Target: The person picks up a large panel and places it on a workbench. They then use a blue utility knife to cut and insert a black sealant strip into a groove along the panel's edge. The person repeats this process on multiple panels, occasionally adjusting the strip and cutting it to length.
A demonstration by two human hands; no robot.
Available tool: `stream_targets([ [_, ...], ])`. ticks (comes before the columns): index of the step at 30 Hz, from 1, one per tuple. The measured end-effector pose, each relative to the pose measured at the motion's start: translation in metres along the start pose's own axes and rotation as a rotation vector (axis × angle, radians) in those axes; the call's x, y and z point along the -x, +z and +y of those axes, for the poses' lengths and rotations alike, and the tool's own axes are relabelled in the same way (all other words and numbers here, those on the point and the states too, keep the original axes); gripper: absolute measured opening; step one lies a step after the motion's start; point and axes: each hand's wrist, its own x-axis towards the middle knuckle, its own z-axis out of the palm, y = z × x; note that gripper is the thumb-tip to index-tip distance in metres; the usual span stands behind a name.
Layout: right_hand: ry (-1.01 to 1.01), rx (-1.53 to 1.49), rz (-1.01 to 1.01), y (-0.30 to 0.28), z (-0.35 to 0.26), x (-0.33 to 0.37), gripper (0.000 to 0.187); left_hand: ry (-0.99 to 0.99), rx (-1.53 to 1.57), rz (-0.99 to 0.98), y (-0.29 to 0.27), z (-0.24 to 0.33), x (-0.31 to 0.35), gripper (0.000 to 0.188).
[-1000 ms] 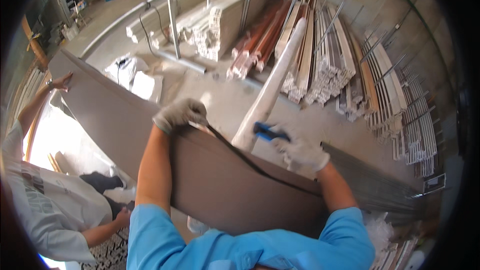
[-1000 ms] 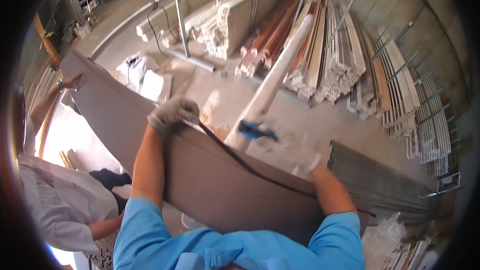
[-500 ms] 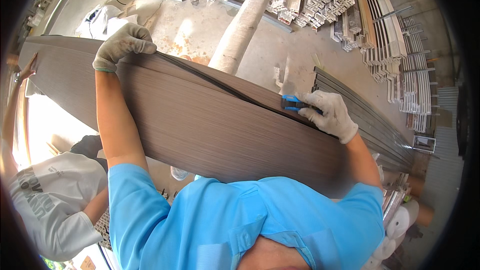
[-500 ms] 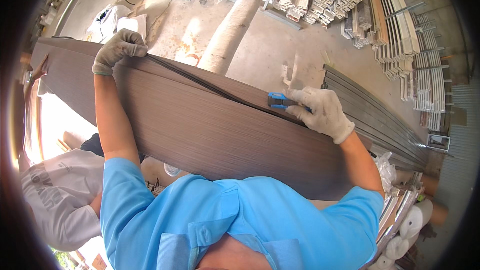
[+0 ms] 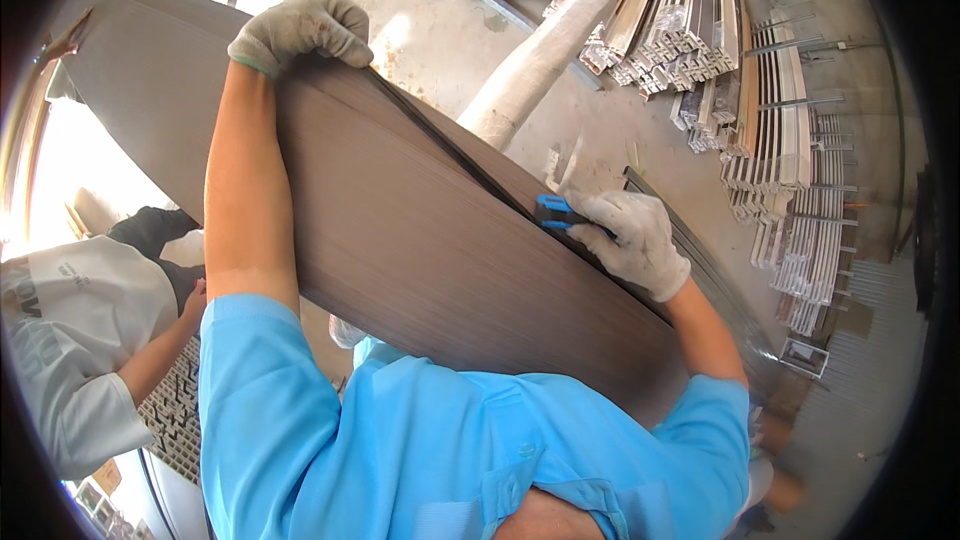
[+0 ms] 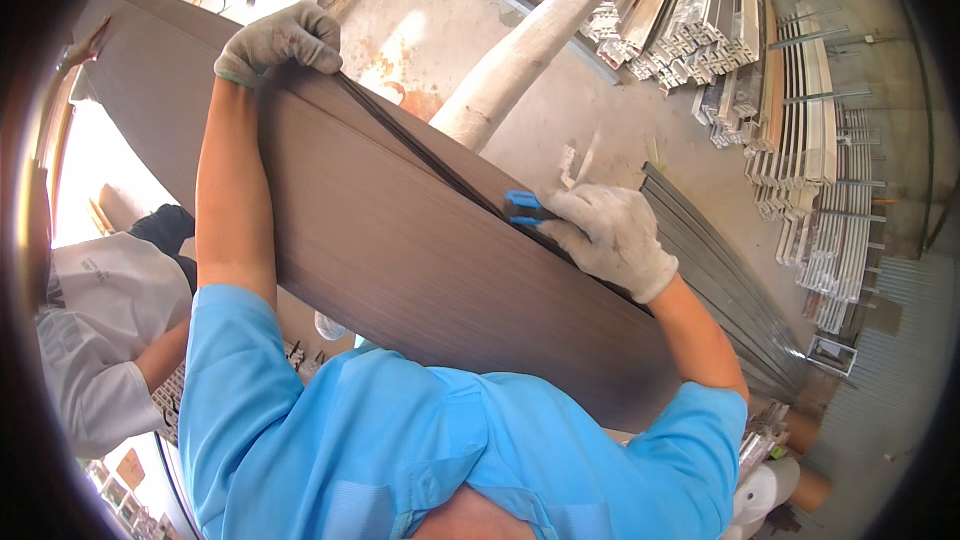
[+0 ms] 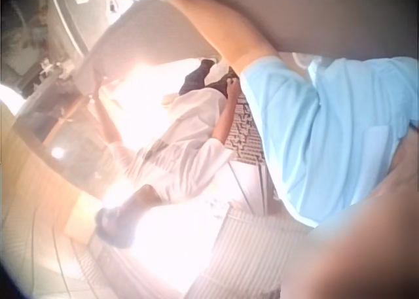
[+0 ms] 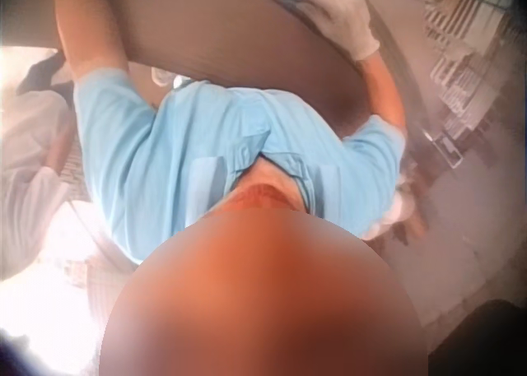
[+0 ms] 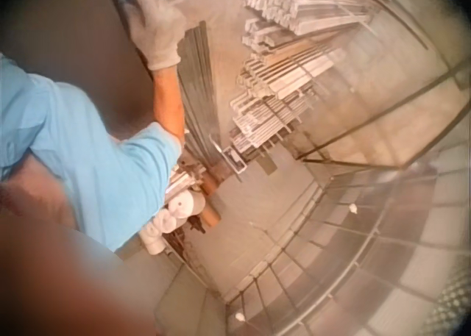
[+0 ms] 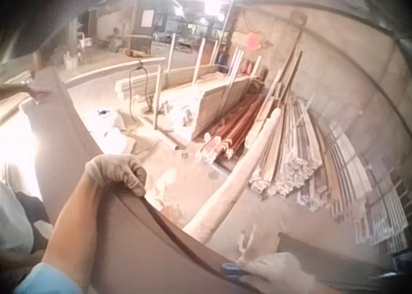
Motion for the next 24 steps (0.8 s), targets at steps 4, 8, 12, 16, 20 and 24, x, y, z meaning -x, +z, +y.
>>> stream_targets([
  [4, -0.032, -0.047, 0.042, 0.023, -0.012, -0.056, 0.026, 0.025, -0.005, 0.013, 0.002, -0.001, -0.001, 0.018],
  [8, -0.094, -0.023, 0.085, 0.056, -0.016, -0.113, 0.032, 0.062, -0.026, 0.046, 0.007, 0.001, 0.000, 0.018],
  [12, -0.118, -0.064, 0.121, 0.067, -0.015, -0.129, 0.033, 0.041, 0.007, 0.033, 0.005, 0.002, 0.003, 0.012],
  [16, -0.080, -0.034, 0.013, 0.040, -0.013, -0.102, 0.033, 0.060, 0.057, 0.003, 0.000, -0.004, 0.004, 0.013],
  [20, 0.001, -0.094, -0.008, 0.012, -0.023, -0.066, 0.029, 0.047, 0.109, 0.006, 0.002, -0.008, 0.000, 0.014],
  [24, 0.063, -0.101, 0.040, 0.027, -0.029, -0.079, 0.027, -0.027, -0.027, 0.016, 0.007, -0.002, -0.005, 0.014],
])
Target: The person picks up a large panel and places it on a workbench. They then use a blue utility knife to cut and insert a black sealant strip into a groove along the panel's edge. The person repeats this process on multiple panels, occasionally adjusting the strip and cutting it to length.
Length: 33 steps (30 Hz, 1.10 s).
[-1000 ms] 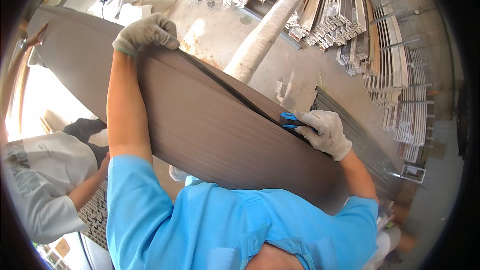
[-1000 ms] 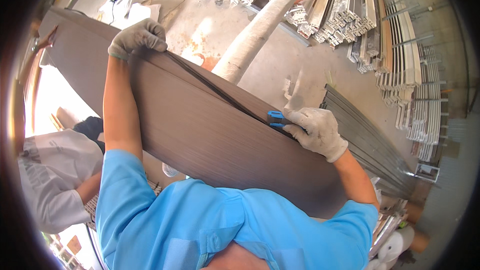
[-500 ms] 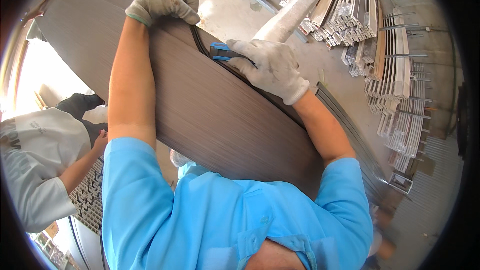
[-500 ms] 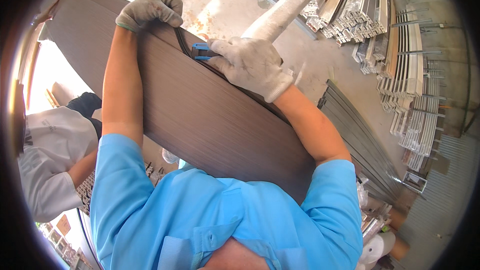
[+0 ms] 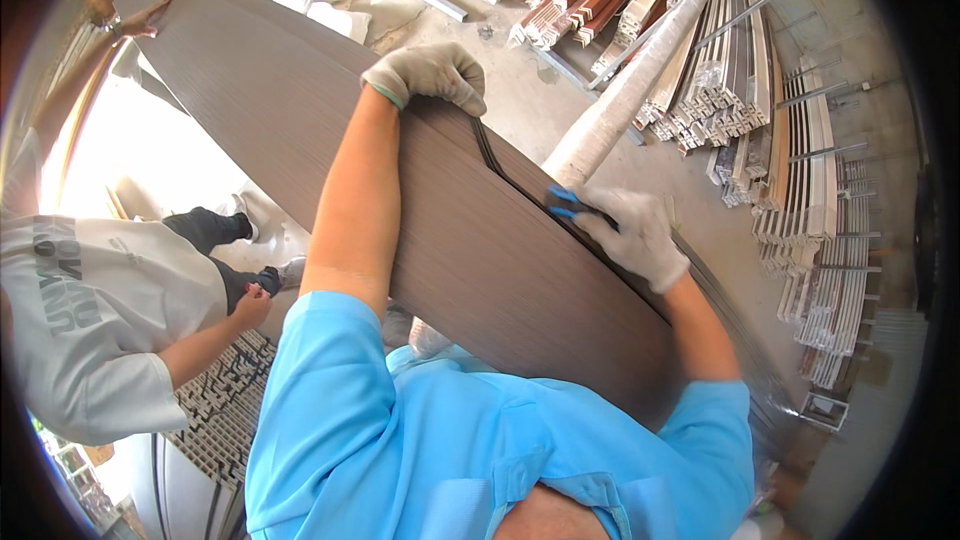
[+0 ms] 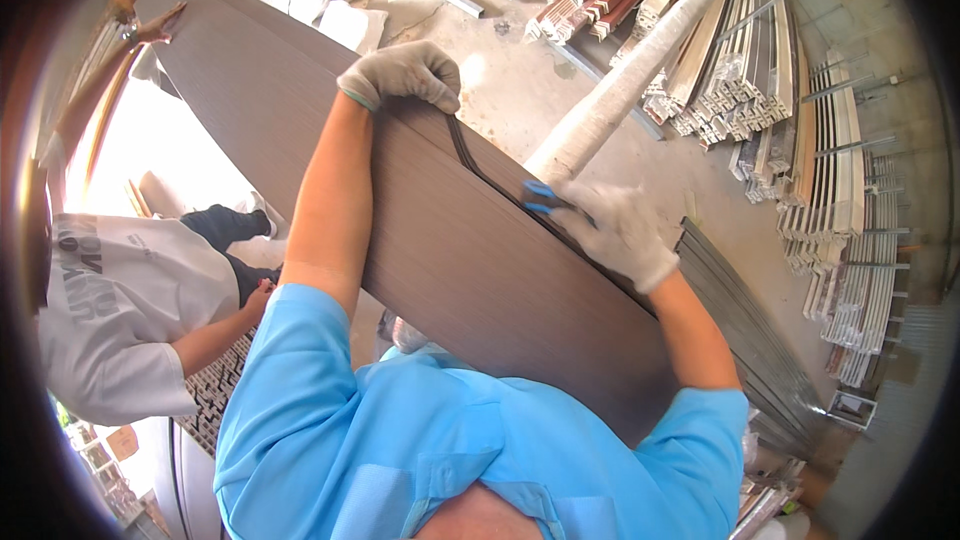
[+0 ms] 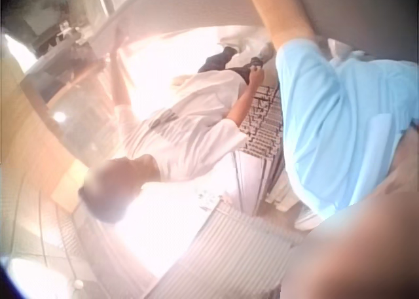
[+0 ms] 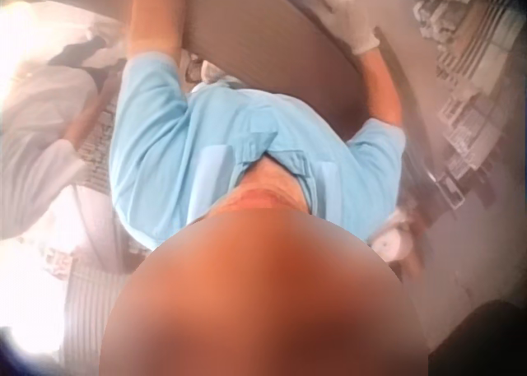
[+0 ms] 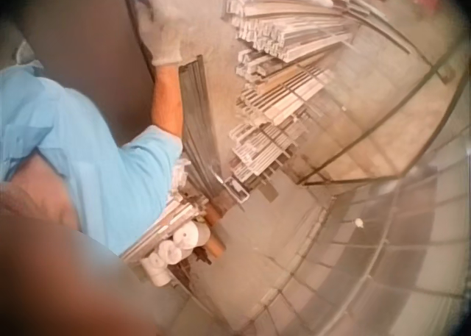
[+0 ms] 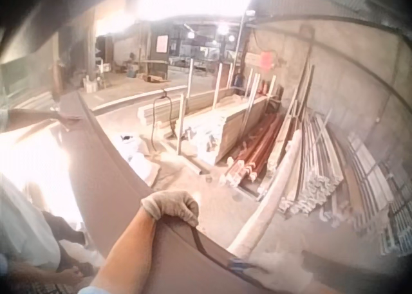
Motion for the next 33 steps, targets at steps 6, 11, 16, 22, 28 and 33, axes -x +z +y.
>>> stream_targets([
  [6, -0.058, -0.013, 0.024, 0.024, 0.006, -0.031, 0.032, -0.002, -0.198, -0.104, -0.063, 0.001, 0.030, 0.013],
  [11, -0.026, -0.013, 0.006, 0.014, -0.004, -0.030, 0.032, -0.055, -0.391, 0.240, -0.159, -0.033, 0.094, 0.018],
  [16, -0.019, -0.004, -0.040, 0.011, -0.012, -0.041, 0.031, -0.137, -0.310, 0.414, -0.155, -0.083, 0.104, 0.020],
  [22, -0.053, 0.017, -0.050, 0.035, -0.027, -0.106, 0.029, -0.014, -0.202, 0.573, -0.139, -0.105, 0.095, 0.024],
  [28, -0.117, 0.015, -0.013, 0.098, -0.044, -0.234, 0.031, -0.034, -0.277, 0.541, -0.140, -0.096, 0.095, 0.025],
  [33, -0.096, 0.082, -0.009, 0.101, -0.042, -0.232, 0.030, -0.019, -0.320, 0.537, -0.138, -0.095, 0.095, 0.025],
])
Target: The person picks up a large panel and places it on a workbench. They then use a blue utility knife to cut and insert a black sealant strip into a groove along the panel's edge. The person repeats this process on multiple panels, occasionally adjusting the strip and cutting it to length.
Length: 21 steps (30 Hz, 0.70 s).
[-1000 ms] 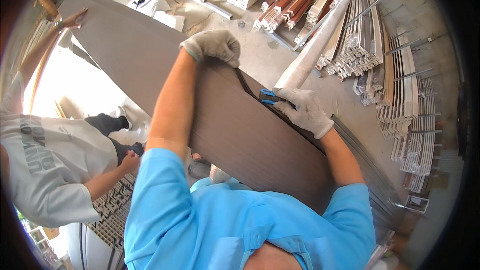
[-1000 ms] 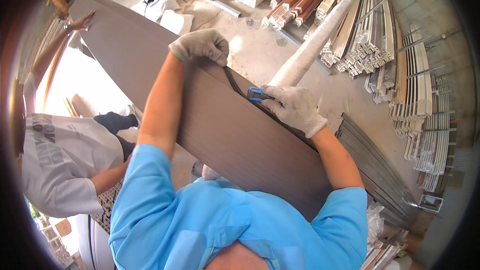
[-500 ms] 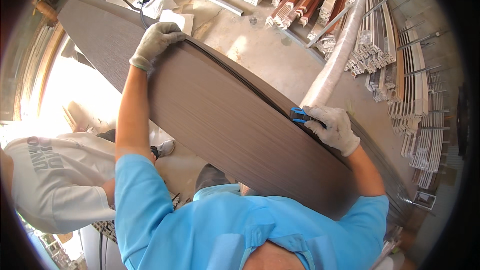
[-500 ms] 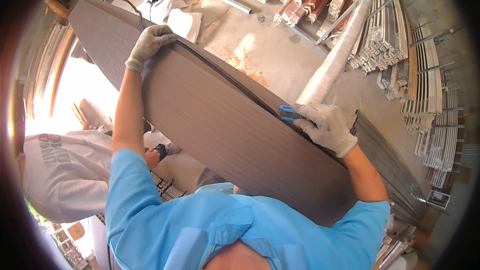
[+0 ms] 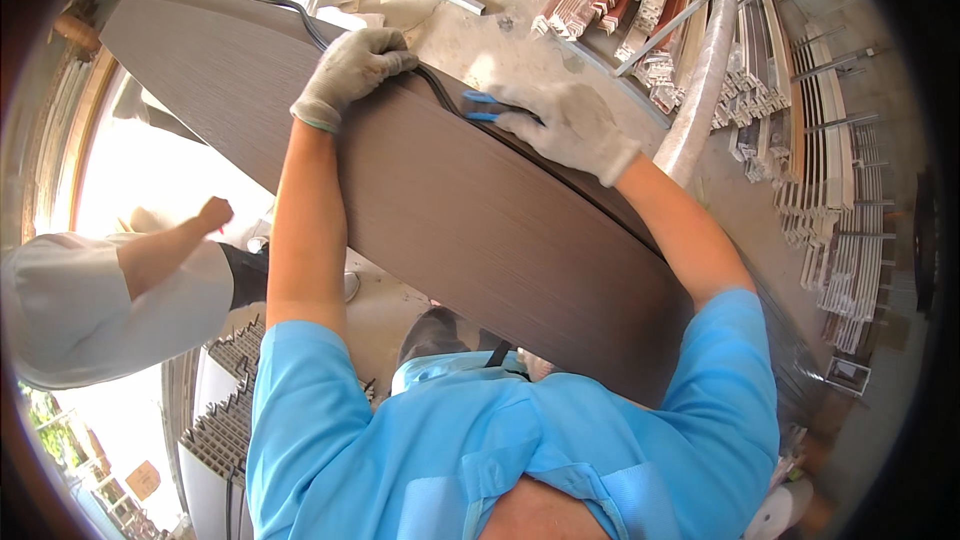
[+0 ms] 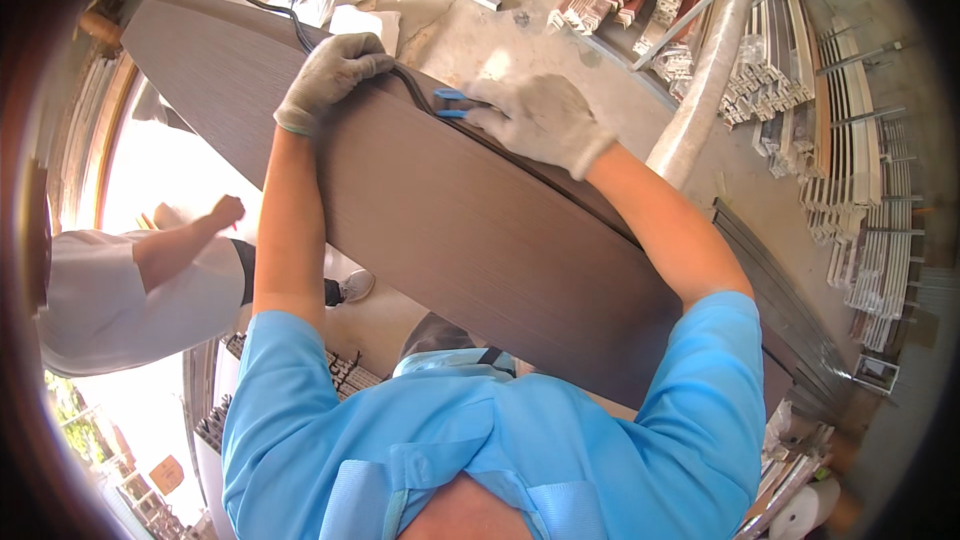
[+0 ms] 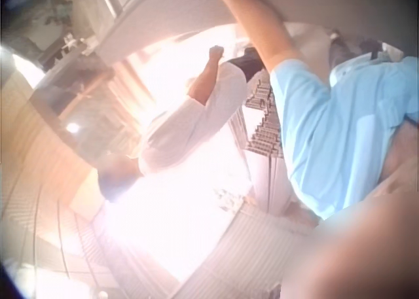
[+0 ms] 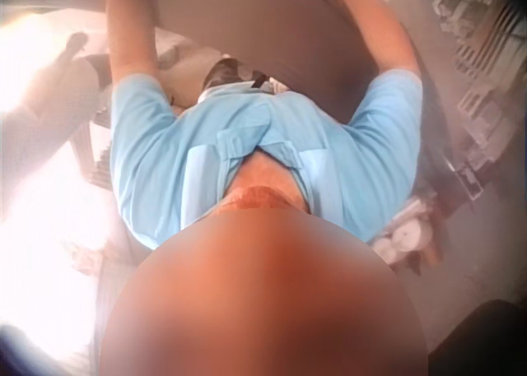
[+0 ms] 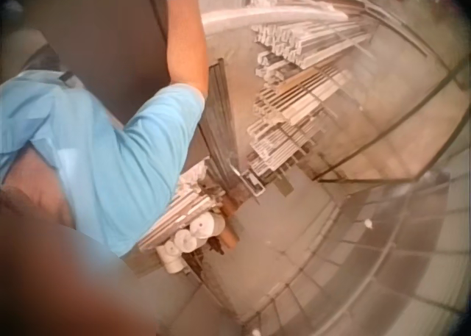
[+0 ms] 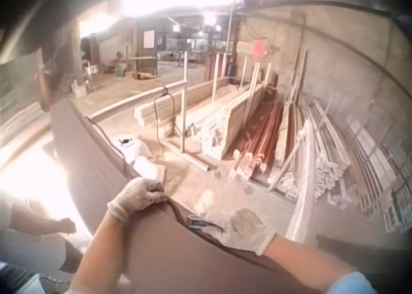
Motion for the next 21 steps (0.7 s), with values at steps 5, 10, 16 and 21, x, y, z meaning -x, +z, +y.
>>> stream_targets([
  [5, 0.058, -0.039, 0.055, -0.040, -0.015, 0.067, 0.032, 0.009, -0.020, 0.000, -0.001, 0.000, 0.001, 0.029],
  [10, 0.233, -0.080, -0.004, -0.051, -0.030, 0.071, 0.031, 0.020, -0.094, 0.018, 0.000, 0.001, -0.002, 0.030],
  [16, 0.012, -0.040, 0.067, -0.006, -0.018, -0.007, 0.031, 0.022, -0.013, 0.021, 0.000, 0.000, 0.002, 0.027],
  [21, 0.068, -0.033, 0.052, -0.007, -0.021, -0.003, 0.030, 0.126, -0.009, -0.111, -0.016, -0.005, -0.004, 0.024],
])
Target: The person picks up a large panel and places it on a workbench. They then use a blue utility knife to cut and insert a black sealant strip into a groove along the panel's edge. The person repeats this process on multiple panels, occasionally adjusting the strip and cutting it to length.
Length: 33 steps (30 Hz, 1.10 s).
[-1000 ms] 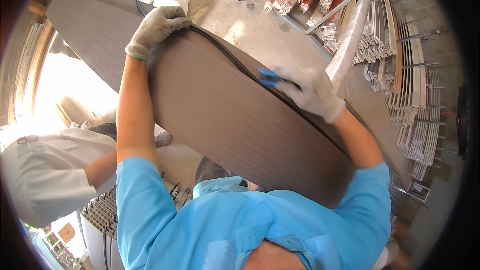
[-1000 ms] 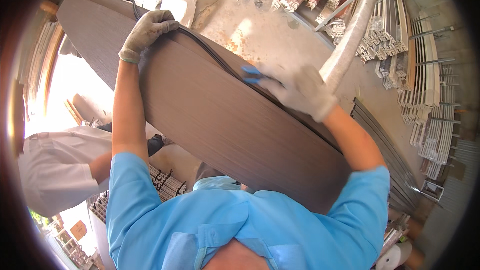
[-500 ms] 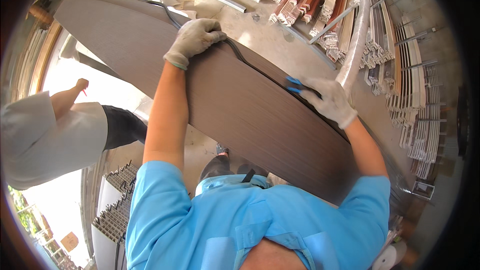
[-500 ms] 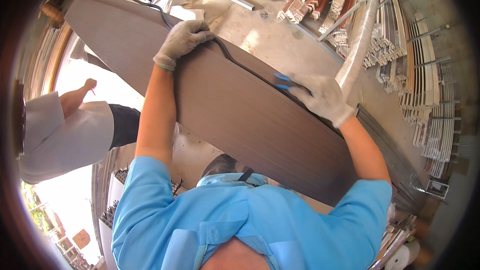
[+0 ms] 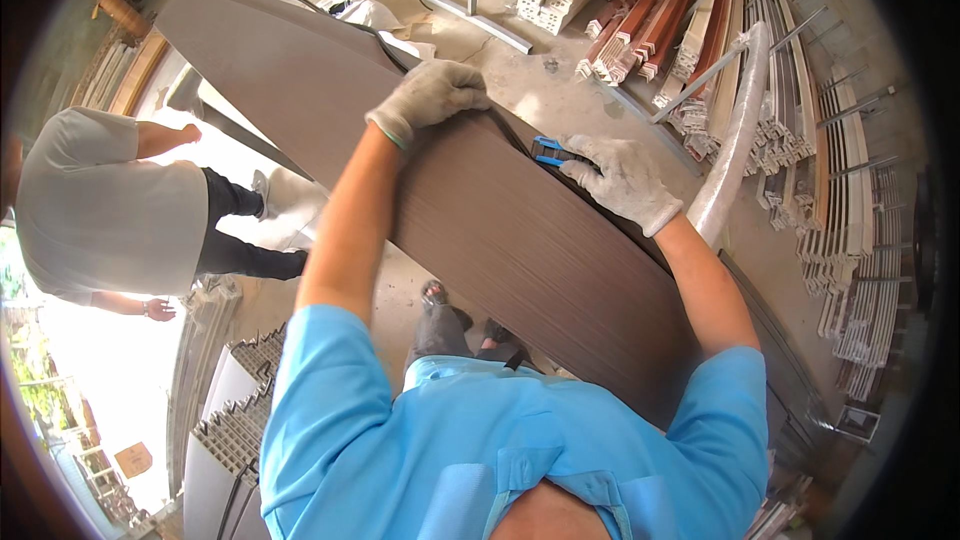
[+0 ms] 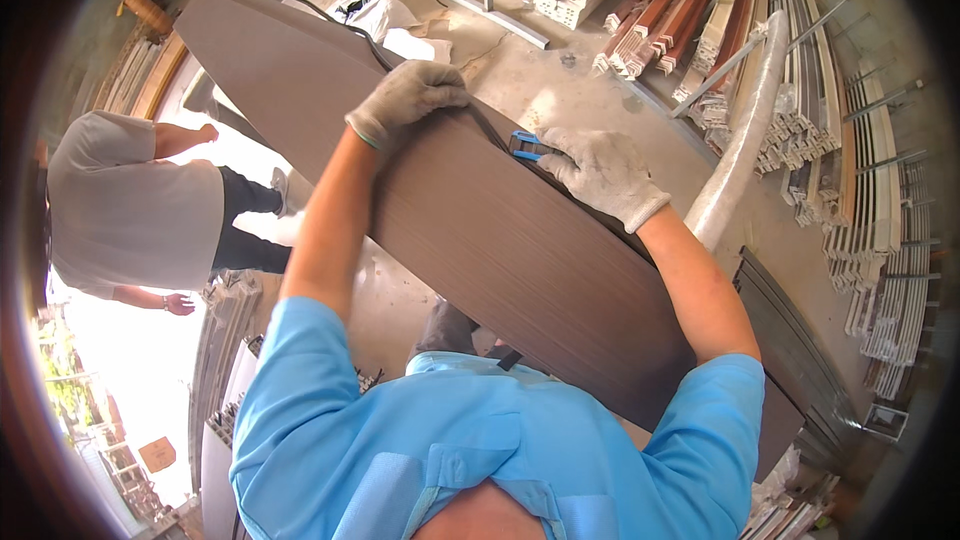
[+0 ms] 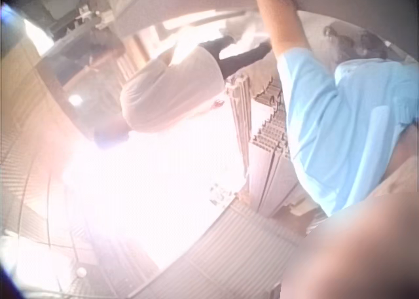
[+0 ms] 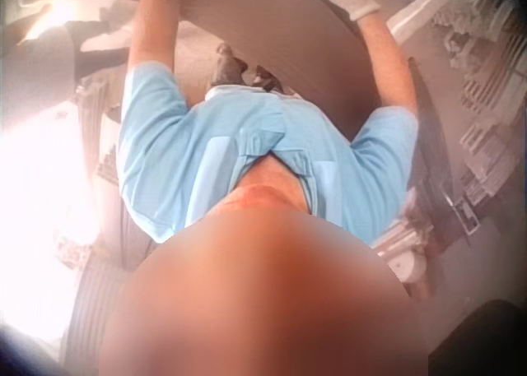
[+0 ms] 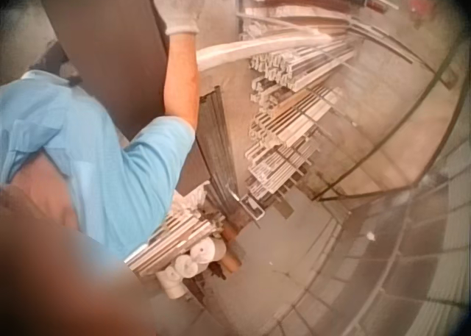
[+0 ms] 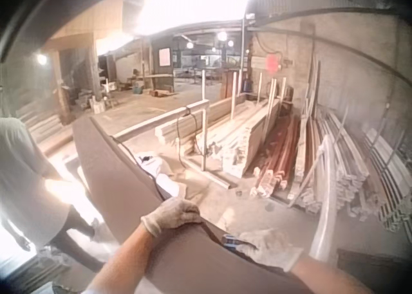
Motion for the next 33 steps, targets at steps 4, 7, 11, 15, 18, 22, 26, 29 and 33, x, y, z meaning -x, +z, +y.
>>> stream_targets([
  [4, 0.017, -0.010, -0.017, -0.006, -0.009, -0.004, 0.029, 0.077, 0.014, -0.276, -0.054, -0.038, -0.018, 0.021],
  [7, 0.066, 0.014, -0.044, -0.011, -0.015, -0.006, 0.028, 0.077, -0.101, -0.217, -0.112, -0.091, -0.030, 0.018],
  [11, 0.104, -0.061, -0.031, -0.009, -0.015, -0.005, 0.031, -0.069, -0.145, -0.104, -0.182, -0.168, -0.033, 0.020],
  [15, 0.062, -0.067, -0.005, 0.010, -0.017, -0.032, 0.032, -0.161, 0.135, 0.054, -0.179, -0.214, -0.022, 0.021],
  [18, 0.063, -0.053, -0.032, 0.033, -0.031, -0.089, 0.030, -0.149, 0.011, 0.078, -0.167, -0.220, -0.022, 0.025],
  [22, -0.059, -0.032, -0.001, 0.068, -0.057, -0.193, 0.026, -0.068, -0.006, 0.082, -0.165, -0.210, -0.027, 0.032],
  [26, -0.076, 0.000, -0.037, 0.101, -0.078, -0.278, 0.032, -0.107, -0.054, 0.056, -0.168, -0.205, -0.026, 0.030],
  [29, -0.073, 0.022, -0.036, 0.105, -0.082, -0.288, 0.033, -0.041, -0.027, 0.083, -0.167, -0.207, -0.022, 0.025],
  [33, -0.073, -0.012, -0.046, 0.094, -0.075, -0.262, 0.032, 0.014, 0.036, 0.077, -0.169, -0.209, -0.020, 0.023],
])
